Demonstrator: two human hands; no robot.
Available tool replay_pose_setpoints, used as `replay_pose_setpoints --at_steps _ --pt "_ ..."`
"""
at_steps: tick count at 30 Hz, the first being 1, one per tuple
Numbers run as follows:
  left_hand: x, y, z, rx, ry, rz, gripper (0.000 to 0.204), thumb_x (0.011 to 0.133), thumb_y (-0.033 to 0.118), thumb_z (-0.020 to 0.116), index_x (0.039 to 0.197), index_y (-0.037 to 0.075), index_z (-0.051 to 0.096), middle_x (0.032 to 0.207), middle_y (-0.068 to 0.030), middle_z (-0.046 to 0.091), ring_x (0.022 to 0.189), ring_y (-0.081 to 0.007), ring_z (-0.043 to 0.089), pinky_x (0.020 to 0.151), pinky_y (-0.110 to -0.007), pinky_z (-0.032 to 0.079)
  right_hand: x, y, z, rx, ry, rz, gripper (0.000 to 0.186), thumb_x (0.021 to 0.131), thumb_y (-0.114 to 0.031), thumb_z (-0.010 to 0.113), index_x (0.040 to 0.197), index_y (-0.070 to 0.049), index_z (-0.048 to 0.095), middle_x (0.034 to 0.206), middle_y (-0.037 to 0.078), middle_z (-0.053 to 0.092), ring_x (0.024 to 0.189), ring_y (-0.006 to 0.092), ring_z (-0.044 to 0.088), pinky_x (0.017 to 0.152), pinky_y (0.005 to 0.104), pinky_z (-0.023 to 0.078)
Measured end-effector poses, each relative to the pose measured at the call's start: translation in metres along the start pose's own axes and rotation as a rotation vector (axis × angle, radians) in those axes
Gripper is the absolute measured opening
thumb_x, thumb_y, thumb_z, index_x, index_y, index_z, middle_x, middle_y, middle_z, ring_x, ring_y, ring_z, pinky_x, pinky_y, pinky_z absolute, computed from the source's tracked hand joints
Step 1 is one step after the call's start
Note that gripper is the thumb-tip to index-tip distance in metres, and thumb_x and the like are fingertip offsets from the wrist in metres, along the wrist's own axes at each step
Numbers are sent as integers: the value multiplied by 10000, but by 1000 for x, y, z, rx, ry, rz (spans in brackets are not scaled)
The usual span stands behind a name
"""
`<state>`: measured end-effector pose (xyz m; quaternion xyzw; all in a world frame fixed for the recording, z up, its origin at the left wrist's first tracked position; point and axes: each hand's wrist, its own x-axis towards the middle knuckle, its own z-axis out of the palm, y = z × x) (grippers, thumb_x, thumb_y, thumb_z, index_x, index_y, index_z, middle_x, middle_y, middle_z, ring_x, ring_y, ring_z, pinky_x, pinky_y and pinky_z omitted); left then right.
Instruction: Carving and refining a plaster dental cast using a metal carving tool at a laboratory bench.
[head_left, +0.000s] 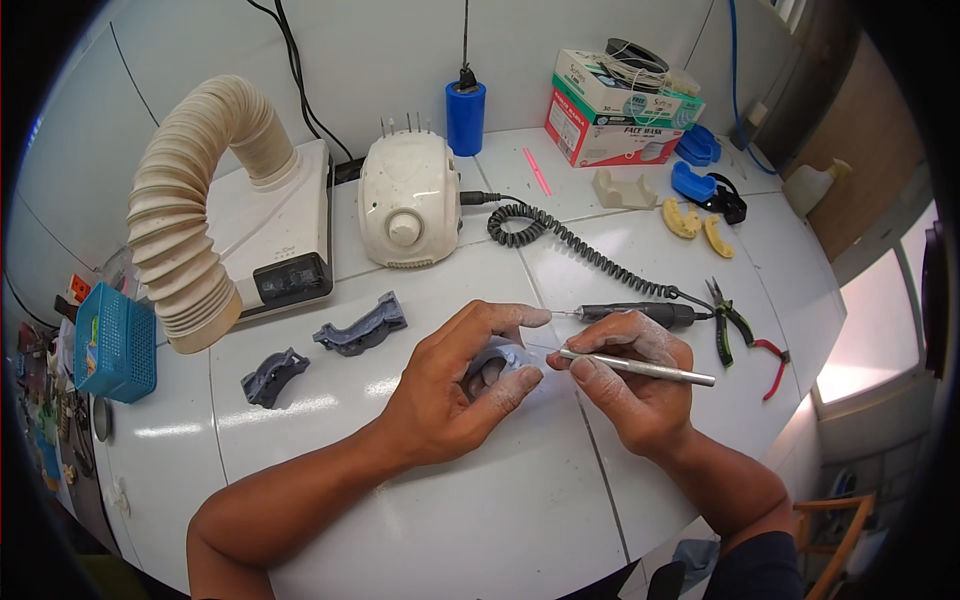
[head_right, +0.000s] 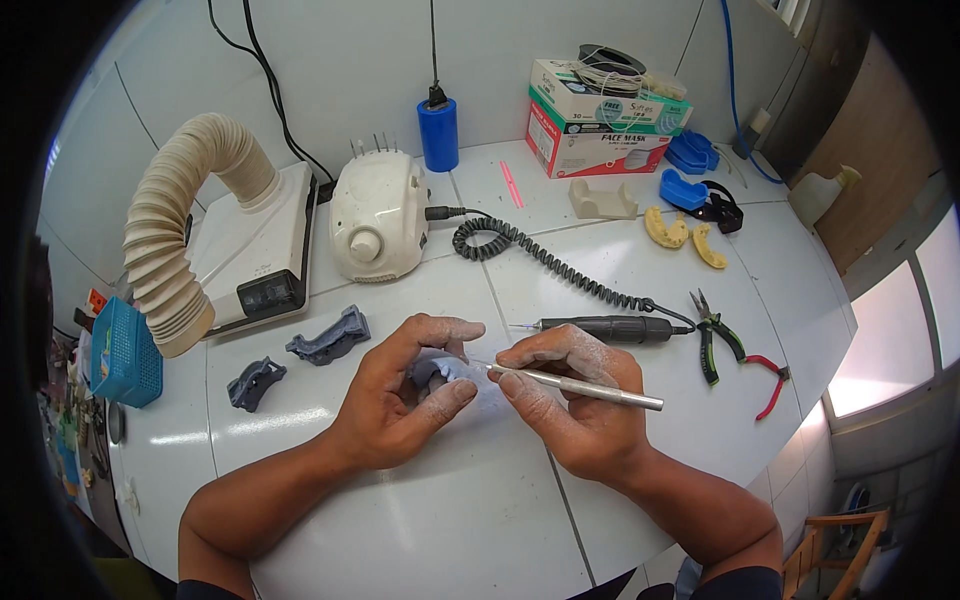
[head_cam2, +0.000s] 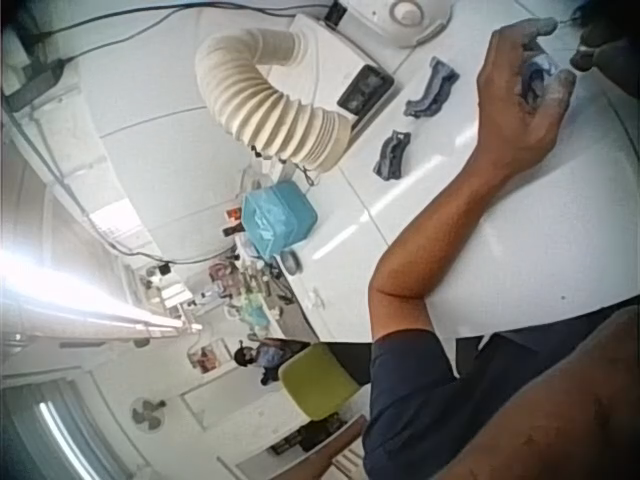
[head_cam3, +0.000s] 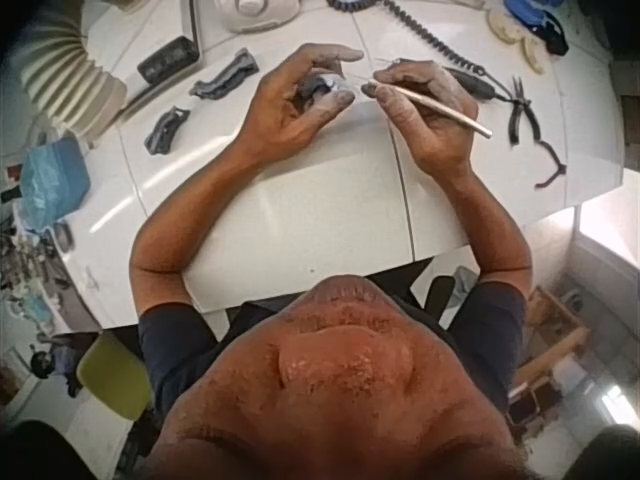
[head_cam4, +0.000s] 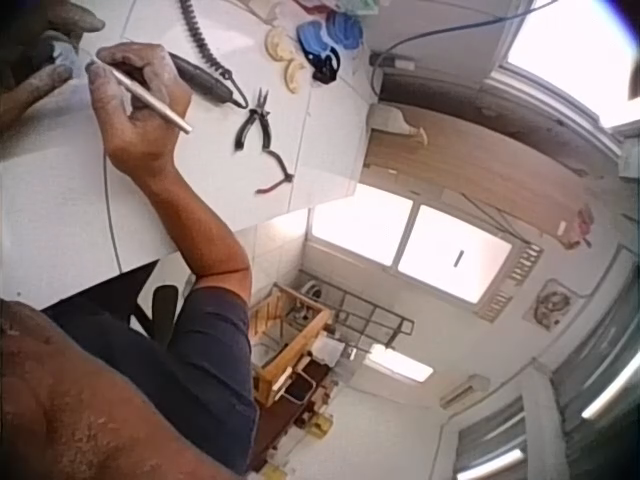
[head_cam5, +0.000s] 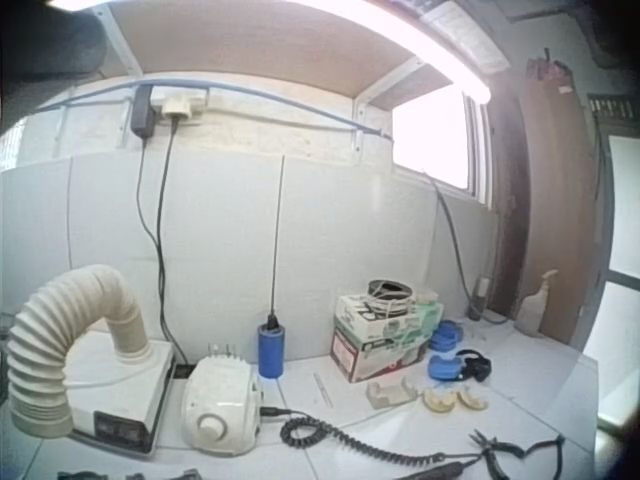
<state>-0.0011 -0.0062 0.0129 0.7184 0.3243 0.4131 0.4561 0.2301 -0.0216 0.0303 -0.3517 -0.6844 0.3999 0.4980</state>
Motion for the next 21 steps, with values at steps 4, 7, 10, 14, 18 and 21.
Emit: replay_pose_setpoints --at_steps 4,7,10,14,18,21 --pt "2 -6 0 109 -9 149 345 979 89 721 1303 24 623 1082 -61 603 926 -99 582 792 -259 464 -1 -1 0 23 18 32 131 976 7 698 1088 61 656 976 174 742 927 196 746 805 310 590" --pt "0 -2 0 45 -26 5 357 983 92 722 1309 13 600 1094 -70 605 925 -92 585 782 -261 469 -1 -1 -2 80 48 17 137 980 13 689 1097 70 647 990 182 738 935 197 745 815 314 593" --pt "-2 -1 3 -12 37 -41 340 988 104 728 1280 9 582 1064 -62 613 909 -77 581 770 -255 469 -1 0 0 111 36 4 133 979 17 687 1094 73 646 988 185 738 947 198 745 820 314 593" --pt "-1 1 0 -5 -18 -132 324 995 107 731 1259 15 566 1028 -51 627 888 -67 581 770 -242 471 -1 -1 1 57 -9 8 122 973 13 692 1076 68 656 967 179 746 938 190 741 815 304 586" --pt "-1 -2 2 7 4 -96 296 993 92 735 1227 23 569 983 -35 634 860 -62 572 763 -232 468 -1 0 4 97 9 10 108 967 15 693 1061 65 677 961 175 754 885 181 732 777 291 572" --pt "-1 -4 3 -10 7 -98 296 988 80 736 1225 23 569 974 -30 632 845 -57 561 753 -230 464 -1 2 3 55 -7 -53 119 955 8 700 1061 63 697 949 169 758 820 169 714 724 283 549"
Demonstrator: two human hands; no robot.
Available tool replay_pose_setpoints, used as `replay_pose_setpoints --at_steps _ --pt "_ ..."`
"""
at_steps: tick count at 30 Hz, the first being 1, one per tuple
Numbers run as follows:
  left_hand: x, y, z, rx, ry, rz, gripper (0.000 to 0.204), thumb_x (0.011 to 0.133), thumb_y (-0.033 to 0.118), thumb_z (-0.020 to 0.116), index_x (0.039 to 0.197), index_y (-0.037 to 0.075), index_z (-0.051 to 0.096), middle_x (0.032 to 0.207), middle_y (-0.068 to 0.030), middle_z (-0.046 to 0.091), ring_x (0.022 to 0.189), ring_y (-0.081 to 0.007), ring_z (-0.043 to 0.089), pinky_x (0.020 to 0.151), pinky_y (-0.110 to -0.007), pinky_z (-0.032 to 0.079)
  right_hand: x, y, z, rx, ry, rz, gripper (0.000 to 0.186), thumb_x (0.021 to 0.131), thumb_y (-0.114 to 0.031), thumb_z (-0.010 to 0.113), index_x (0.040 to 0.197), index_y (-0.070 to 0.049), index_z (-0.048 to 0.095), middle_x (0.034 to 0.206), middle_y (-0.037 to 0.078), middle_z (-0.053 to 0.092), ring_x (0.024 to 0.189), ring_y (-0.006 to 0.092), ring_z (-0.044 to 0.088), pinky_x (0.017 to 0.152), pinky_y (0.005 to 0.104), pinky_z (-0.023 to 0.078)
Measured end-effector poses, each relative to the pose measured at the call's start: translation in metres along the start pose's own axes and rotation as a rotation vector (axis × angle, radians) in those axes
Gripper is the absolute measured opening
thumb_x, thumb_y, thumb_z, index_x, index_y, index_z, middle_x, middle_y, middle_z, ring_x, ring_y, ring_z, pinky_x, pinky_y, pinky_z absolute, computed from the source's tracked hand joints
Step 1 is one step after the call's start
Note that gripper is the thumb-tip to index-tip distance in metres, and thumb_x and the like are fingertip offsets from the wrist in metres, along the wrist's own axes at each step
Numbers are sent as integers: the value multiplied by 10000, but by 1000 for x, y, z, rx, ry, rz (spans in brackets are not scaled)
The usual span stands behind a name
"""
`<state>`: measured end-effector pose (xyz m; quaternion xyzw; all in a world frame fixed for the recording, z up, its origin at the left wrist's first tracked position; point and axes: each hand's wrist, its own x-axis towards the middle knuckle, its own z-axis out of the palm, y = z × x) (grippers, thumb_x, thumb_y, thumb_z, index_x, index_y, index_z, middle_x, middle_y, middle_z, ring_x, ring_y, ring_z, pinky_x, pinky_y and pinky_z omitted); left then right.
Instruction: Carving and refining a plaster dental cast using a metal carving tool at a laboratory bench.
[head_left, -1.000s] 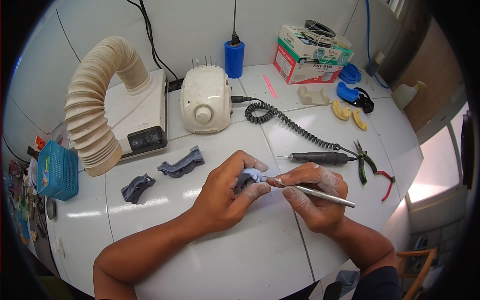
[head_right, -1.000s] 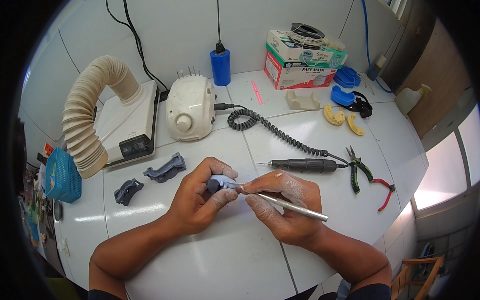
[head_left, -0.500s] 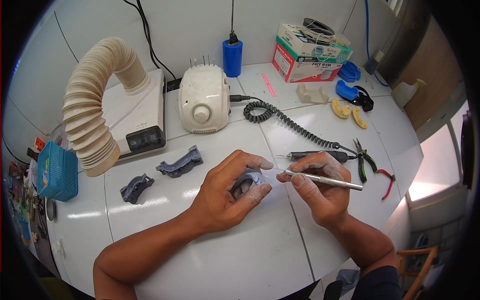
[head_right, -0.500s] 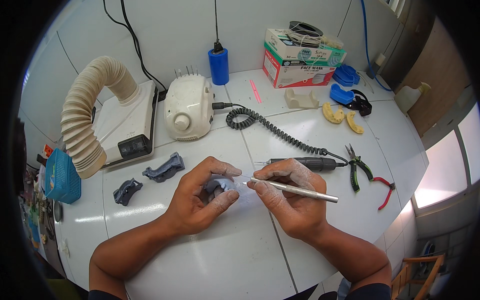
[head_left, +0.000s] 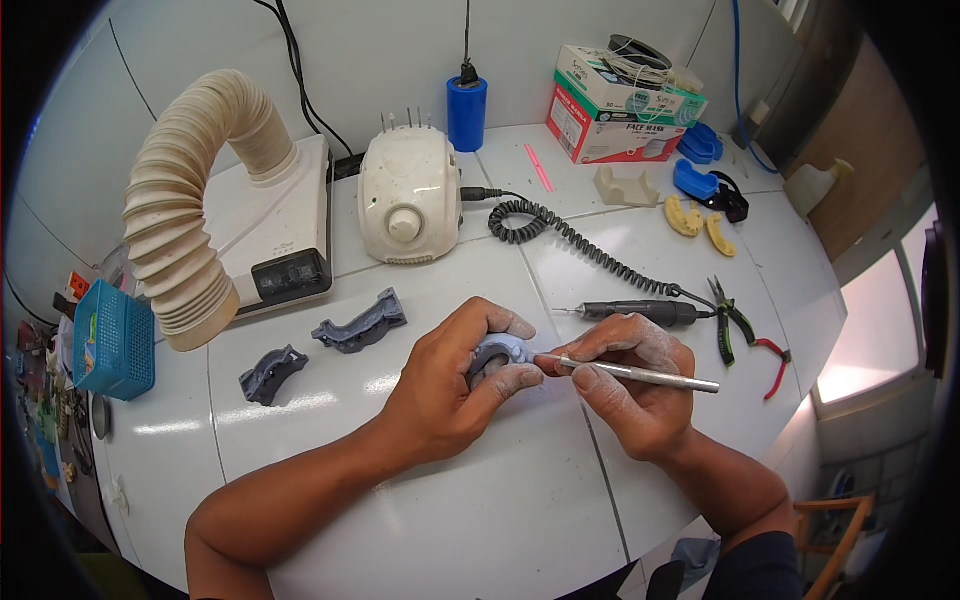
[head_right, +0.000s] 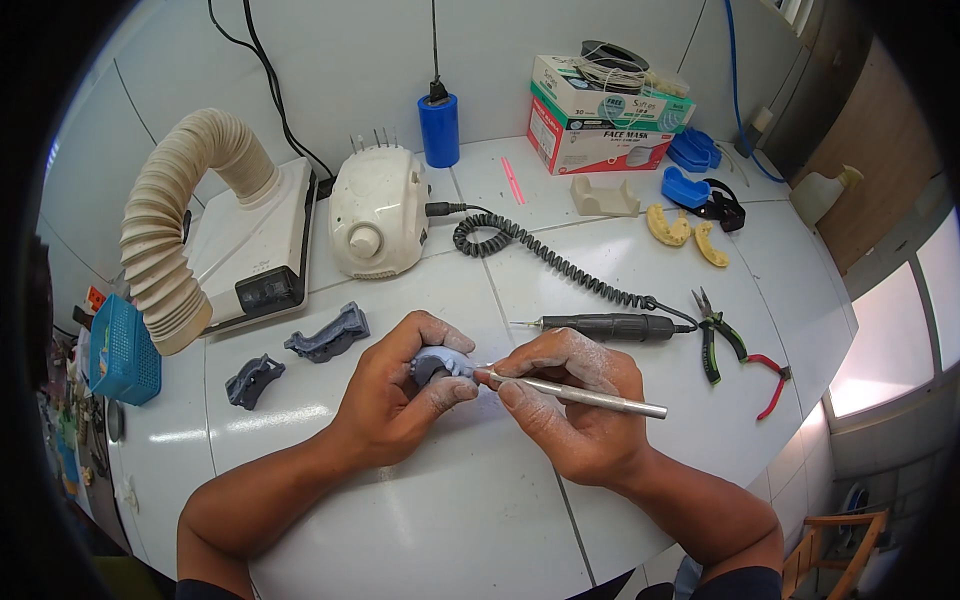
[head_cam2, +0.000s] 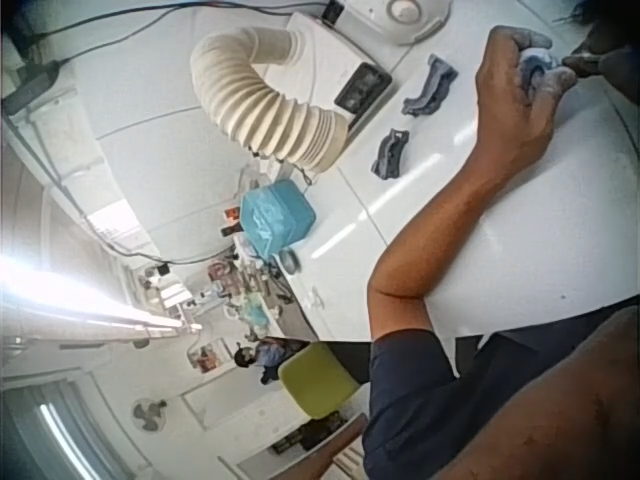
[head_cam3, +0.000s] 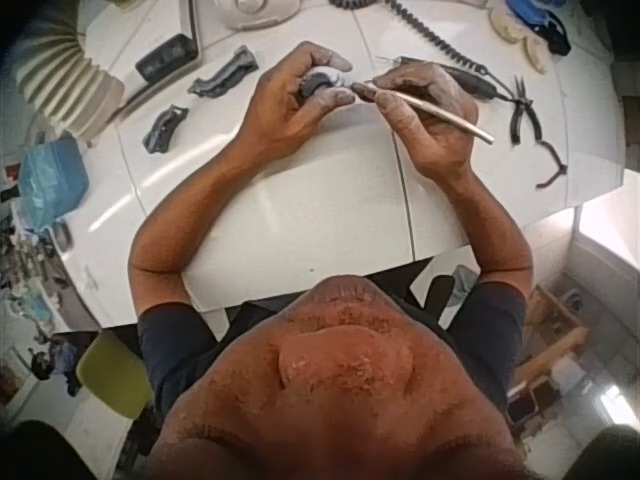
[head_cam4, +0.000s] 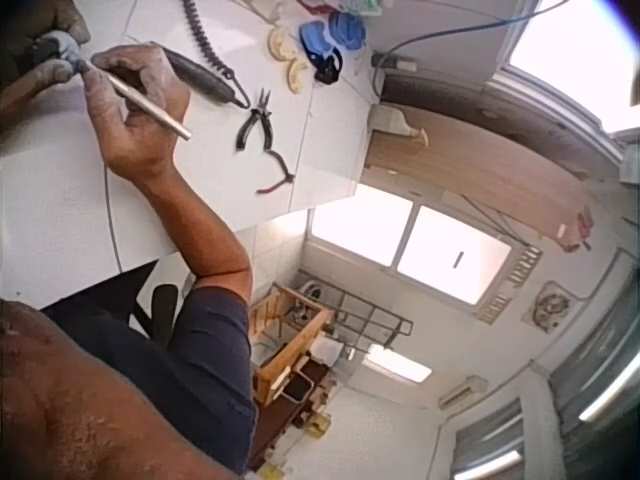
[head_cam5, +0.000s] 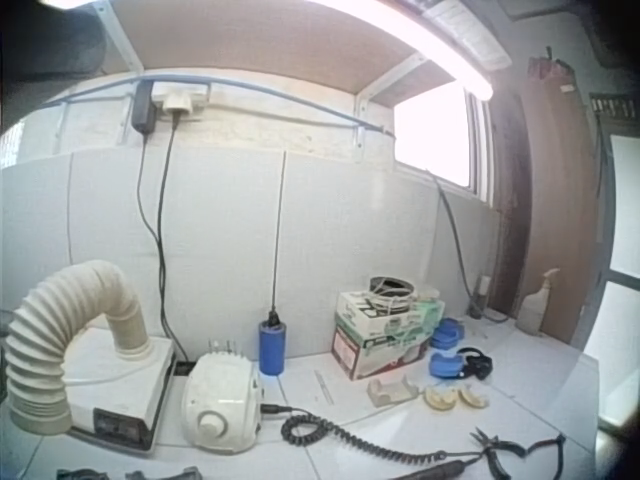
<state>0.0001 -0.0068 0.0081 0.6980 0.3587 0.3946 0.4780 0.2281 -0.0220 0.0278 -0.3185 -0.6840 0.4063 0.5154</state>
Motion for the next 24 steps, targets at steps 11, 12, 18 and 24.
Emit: replay_pose_setpoints --at_steps 11,12,18,24 --pt "1 2 0 1 11 11 303 975 67 741 1222 23 571 955 -12 605 821 -46 533 732 -219 447 2 -1 -1 -93 -32 -25 133 926 -16 722 1031 65 735 887 157 748 765 160 694 684 283 526" --pt "1 2 0 6 11 14 302 975 69 741 1222 23 572 956 -12 604 820 -46 532 732 -219 446 2 -1 -1 -93 -32 -25 133 926 -16 722 1031 65 735 887 157 748 765 160 694 684 283 526" --pt "0 2 0 -10 4 9 294 981 82 739 1218 23 577 959 -13 605 817 -46 527 729 -217 441 2 -2 -2 -103 -44 -5 132 930 -19 722 1033 62 735 889 151 749 773 153 691 684 280 525" --pt "0 3 -1 5 6 3 295 985 99 743 1218 22 579 961 -16 615 818 -45 527 729 -213 438 2 -2 -2 -107 -42 1 131 930 -26 727 1031 58 735 887 144 746 760 146 678 675 278 519"
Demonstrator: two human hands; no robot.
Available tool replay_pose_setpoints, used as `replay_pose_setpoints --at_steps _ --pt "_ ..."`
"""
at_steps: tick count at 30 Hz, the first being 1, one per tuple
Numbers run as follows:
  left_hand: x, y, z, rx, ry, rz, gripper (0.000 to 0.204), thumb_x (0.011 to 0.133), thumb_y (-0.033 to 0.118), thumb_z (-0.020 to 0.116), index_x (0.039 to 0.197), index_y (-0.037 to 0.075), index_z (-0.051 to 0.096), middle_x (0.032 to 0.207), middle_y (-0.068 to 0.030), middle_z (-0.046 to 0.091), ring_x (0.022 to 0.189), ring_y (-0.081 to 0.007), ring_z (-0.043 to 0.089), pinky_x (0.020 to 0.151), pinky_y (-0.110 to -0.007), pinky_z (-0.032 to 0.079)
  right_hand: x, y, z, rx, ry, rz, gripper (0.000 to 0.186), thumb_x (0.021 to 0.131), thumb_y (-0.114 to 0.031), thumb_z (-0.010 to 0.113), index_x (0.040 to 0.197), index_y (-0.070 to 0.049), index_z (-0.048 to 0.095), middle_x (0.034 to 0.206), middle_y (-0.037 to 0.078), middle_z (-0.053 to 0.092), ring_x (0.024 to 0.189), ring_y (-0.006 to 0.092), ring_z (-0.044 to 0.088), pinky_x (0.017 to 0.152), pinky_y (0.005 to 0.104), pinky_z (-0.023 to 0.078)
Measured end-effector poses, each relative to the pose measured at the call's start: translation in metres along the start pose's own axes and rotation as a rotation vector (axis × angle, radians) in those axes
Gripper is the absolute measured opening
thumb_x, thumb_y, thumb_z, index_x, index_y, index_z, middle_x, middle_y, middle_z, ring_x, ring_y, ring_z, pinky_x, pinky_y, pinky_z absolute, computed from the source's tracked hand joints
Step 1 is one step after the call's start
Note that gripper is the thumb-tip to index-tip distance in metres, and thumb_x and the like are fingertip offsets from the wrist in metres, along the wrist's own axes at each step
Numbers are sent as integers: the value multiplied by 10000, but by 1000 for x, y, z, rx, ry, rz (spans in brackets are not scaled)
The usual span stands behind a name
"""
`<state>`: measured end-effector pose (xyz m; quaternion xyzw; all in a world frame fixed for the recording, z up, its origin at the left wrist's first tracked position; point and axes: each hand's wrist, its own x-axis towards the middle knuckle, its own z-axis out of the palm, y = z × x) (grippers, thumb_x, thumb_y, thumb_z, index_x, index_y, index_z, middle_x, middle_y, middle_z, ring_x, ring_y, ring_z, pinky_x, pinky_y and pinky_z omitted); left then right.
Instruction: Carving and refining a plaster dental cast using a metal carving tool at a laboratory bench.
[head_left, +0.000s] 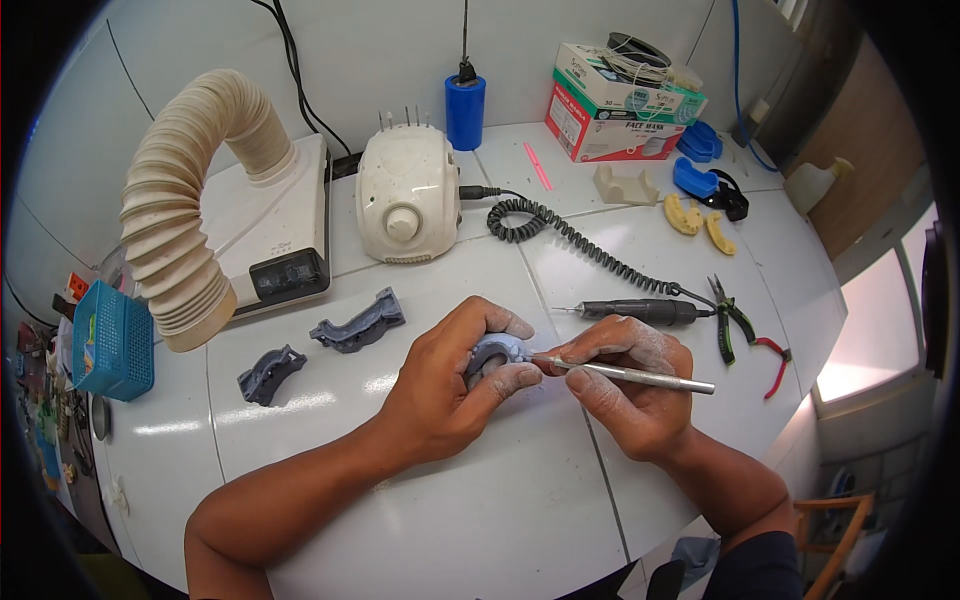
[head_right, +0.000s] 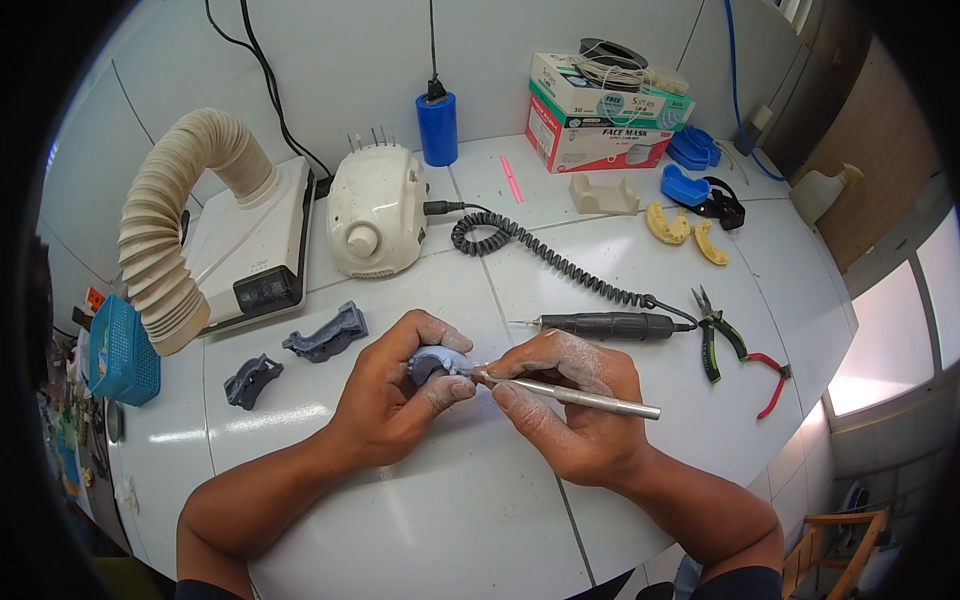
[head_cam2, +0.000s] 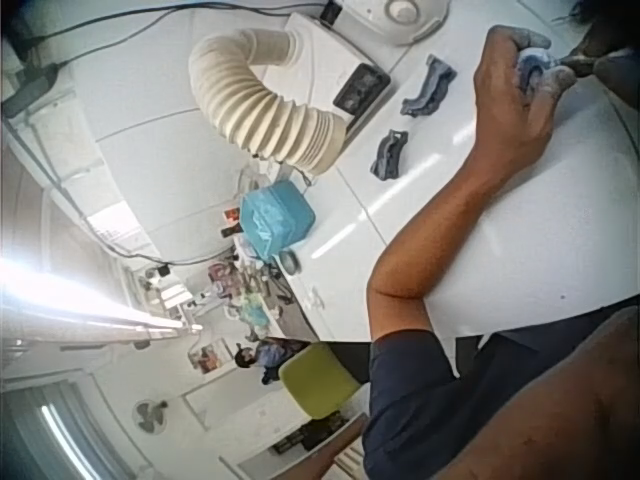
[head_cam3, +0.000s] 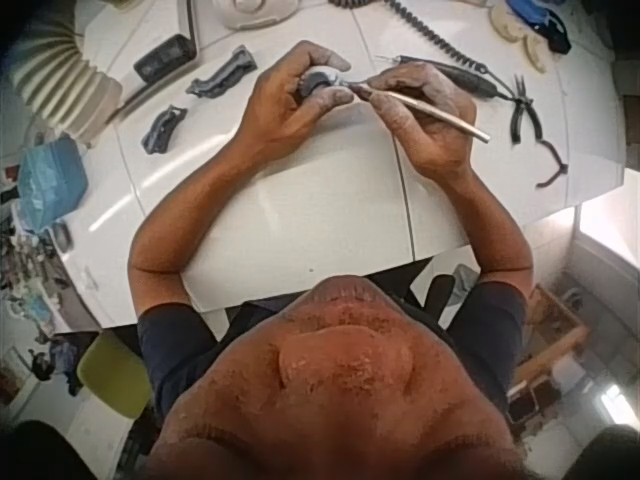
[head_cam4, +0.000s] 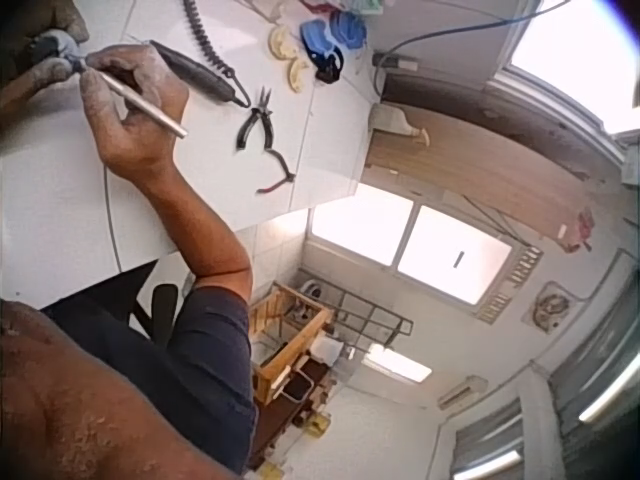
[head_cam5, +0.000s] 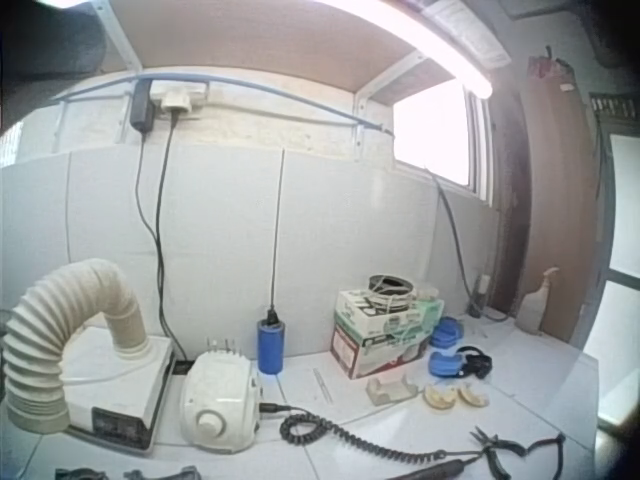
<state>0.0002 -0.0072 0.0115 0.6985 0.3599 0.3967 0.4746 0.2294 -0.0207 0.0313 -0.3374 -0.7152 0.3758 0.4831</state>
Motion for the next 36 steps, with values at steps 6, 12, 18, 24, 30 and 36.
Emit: replay_pose_setpoints --at_steps 6,12,18,24,30,36 --pt "0 -2 -1 0 -14 -3 286 998 99 729 1224 19 573 1006 -45 660 888 -61 597 779 -227 476 0 -3 0 9 -2 16 123 935 -17 724 1035 54 734 900 141 739 772 145 674 683 278 518" --pt "0 -2 -2 12 -31 -6 276 1004 80 718 1223 14 564 1049 -83 689 982 -104 673 838 -242 508 0 -4 0 9 -7 12 114 941 -7 727 1037 53 732 921 143 745 808 149 687 709 279 528" --pt "0 -6 -2 9 -29 -1 277 999 65 718 1223 13 564 1052 -86 686 987 -112 682 851 -252 514 -1 -3 2 65 18 79 109 943 -10 730 1033 52 731 933 149 750 812 148 692 714 278 531" --pt "0 -2 -2 43 -29 -7 284 996 74 720 1227 15 565 1051 -76 686 951 -88 649 826 -241 501 -1 1 7 67 52 20 113 950 -2 720 1045 59 719 934 160 752 824 159 706 725 280 539" --pt "0 -2 -1 29 -24 -10 283 996 77 721 1224 18 564 1045 -71 691 917 -71 616 805 -232 488 -1 2 1 56 18 -11 119 940 15 703 1046 70 709 928 170 755 827 171 720 720 285 546" --pt "-1 -6 0 15 -27 -9 276 1000 61 709 1226 16 559 1048 -79 687 939 -79 634 820 -233 498 0 1 0 30 -2 -19 122 937 13 700 1046 66 711 921 164 757 802 171 720 707 287 546"
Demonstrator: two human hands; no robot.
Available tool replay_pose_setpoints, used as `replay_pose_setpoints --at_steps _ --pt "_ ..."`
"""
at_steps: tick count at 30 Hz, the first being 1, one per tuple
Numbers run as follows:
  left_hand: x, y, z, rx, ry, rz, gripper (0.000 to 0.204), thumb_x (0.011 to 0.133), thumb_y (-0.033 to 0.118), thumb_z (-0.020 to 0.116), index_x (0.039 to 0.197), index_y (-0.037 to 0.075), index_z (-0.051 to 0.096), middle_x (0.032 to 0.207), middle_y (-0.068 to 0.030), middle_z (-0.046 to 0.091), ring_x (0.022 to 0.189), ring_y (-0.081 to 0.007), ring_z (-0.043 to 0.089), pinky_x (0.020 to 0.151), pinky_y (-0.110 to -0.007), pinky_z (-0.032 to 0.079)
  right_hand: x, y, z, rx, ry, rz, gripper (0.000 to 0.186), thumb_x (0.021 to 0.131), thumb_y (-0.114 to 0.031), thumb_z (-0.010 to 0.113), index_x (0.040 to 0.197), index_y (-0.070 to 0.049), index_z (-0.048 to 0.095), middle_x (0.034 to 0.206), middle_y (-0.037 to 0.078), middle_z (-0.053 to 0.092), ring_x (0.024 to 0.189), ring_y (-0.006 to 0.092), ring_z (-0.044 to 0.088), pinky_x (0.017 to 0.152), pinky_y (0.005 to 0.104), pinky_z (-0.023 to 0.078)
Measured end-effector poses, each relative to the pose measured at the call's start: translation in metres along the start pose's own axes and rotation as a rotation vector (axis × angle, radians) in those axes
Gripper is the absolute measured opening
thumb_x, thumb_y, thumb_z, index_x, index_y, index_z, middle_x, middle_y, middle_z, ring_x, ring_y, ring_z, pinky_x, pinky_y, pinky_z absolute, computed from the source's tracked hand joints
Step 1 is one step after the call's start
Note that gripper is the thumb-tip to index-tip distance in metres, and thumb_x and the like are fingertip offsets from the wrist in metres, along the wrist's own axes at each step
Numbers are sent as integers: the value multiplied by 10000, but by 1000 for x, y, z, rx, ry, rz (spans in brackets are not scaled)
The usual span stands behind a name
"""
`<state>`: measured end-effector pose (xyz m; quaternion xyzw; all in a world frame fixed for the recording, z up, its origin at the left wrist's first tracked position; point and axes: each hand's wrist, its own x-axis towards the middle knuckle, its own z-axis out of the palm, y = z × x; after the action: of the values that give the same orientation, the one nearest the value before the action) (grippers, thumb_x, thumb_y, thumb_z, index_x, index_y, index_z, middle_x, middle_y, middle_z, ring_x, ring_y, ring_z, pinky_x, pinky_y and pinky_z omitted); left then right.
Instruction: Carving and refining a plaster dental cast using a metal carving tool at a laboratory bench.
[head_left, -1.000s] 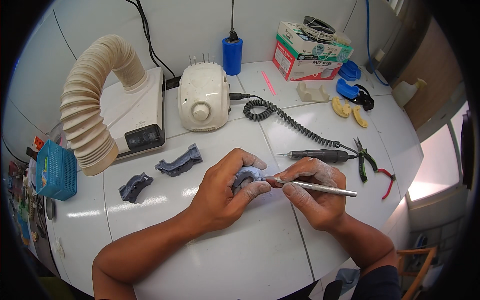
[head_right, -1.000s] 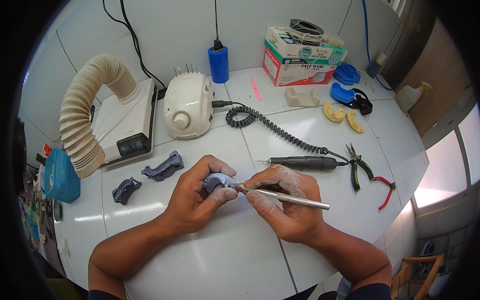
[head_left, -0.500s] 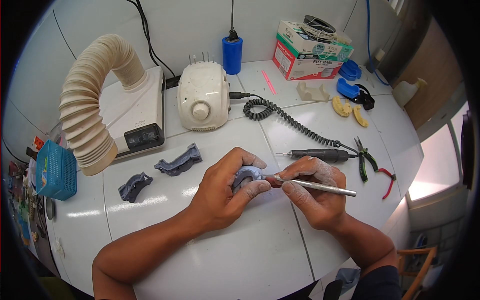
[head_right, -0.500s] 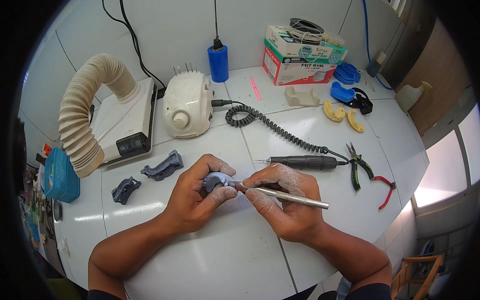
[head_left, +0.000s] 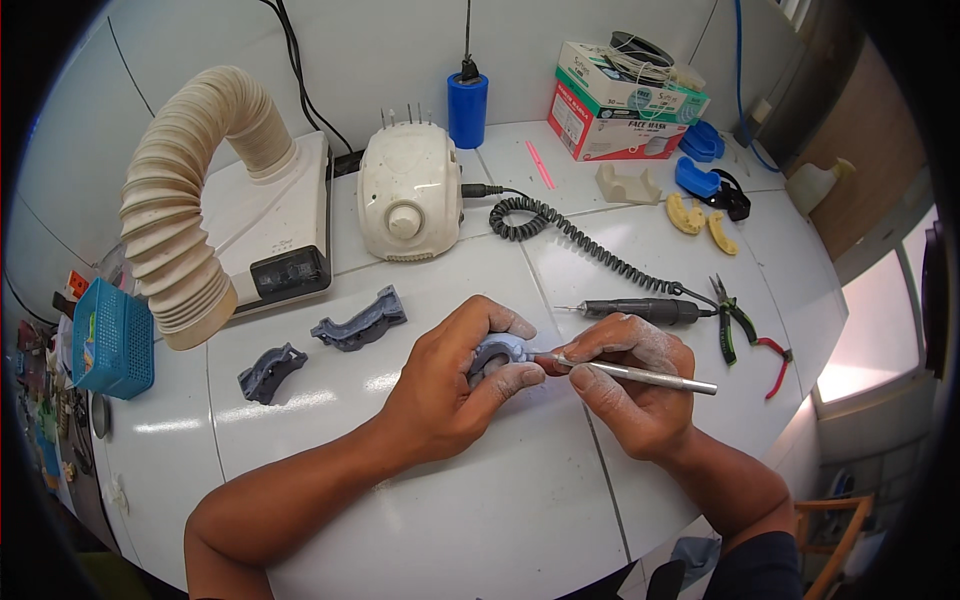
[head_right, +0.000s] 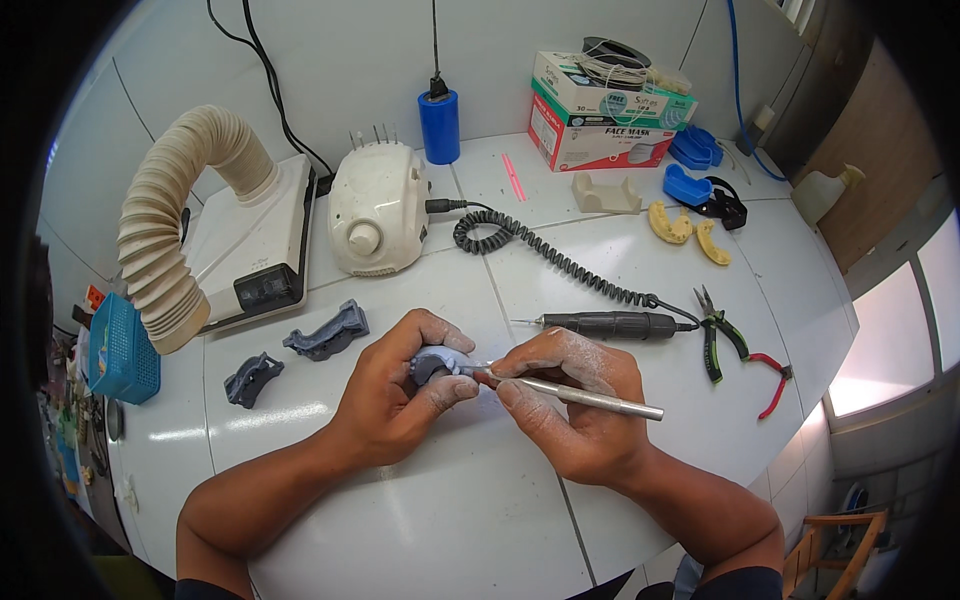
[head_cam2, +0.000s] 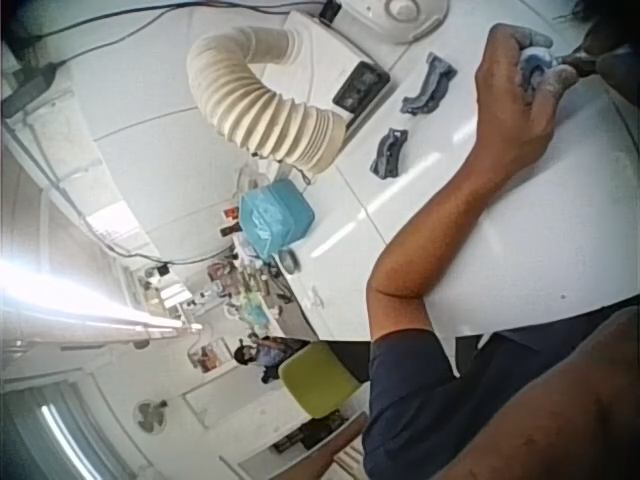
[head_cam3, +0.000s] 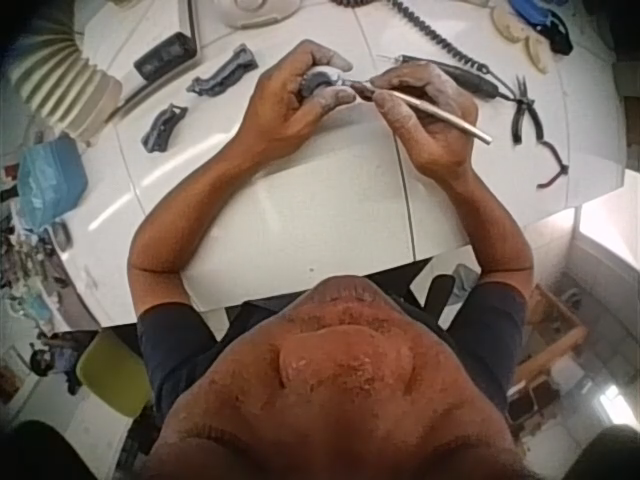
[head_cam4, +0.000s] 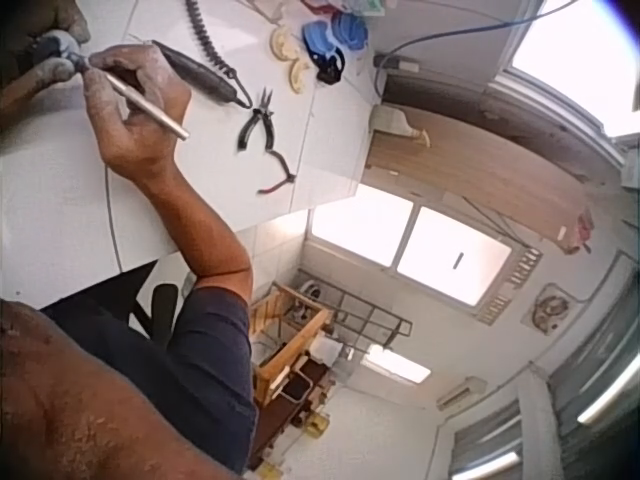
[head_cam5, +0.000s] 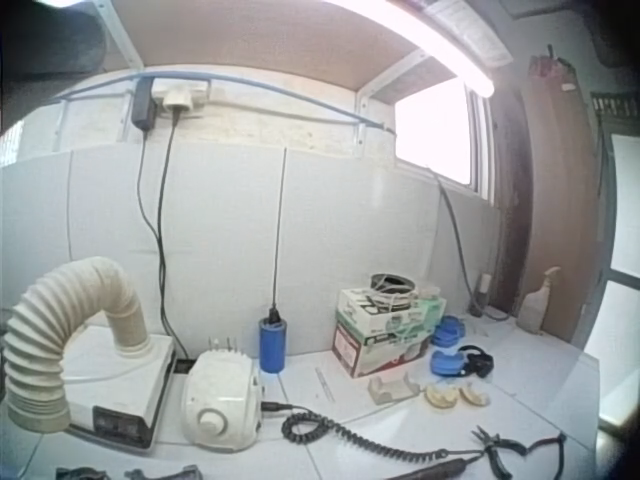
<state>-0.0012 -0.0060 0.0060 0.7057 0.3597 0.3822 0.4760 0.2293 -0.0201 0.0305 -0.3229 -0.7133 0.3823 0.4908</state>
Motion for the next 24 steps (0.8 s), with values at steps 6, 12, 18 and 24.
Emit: replay_pose_setpoints --at_steps 6,12,18,24 --pt "1 4 -2 31 -11 2 276 999 43 701 1230 10 553 1060 -84 682 966 -87 647 830 -238 504 1 0 2 -29 11 -22 121 935 12 704 1043 65 712 927 168 758 816 184 730 727 292 560" --pt "0 -1 -1 -15 -14 -11 282 996 38 703 1232 6 552 1067 -85 673 999 -97 662 844 -246 509 1 -3 0 -35 -4 -17 112 937 -2 717 1028 62 719 932 168 754 818 182 729 724 291 560" --pt "1 1 -1 0 -13 0 280 997 33 697 1234 4 551 1056 -86 677 1010 -102 666 848 -247 509 -1 -1 0 -59 -4 41 117 928 3 718 1029 61 725 925 166 752 807 178 722 705 292 551" --pt "1 2 -2 27 -11 2 278 997 36 699 1232 1 553 1049 -85 677 1000 -101 662 846 -246 508 0 -1 1 -54 -3 -3 117 929 1 718 1030 61 724 914 165 751 800 179 721 706 289 550"
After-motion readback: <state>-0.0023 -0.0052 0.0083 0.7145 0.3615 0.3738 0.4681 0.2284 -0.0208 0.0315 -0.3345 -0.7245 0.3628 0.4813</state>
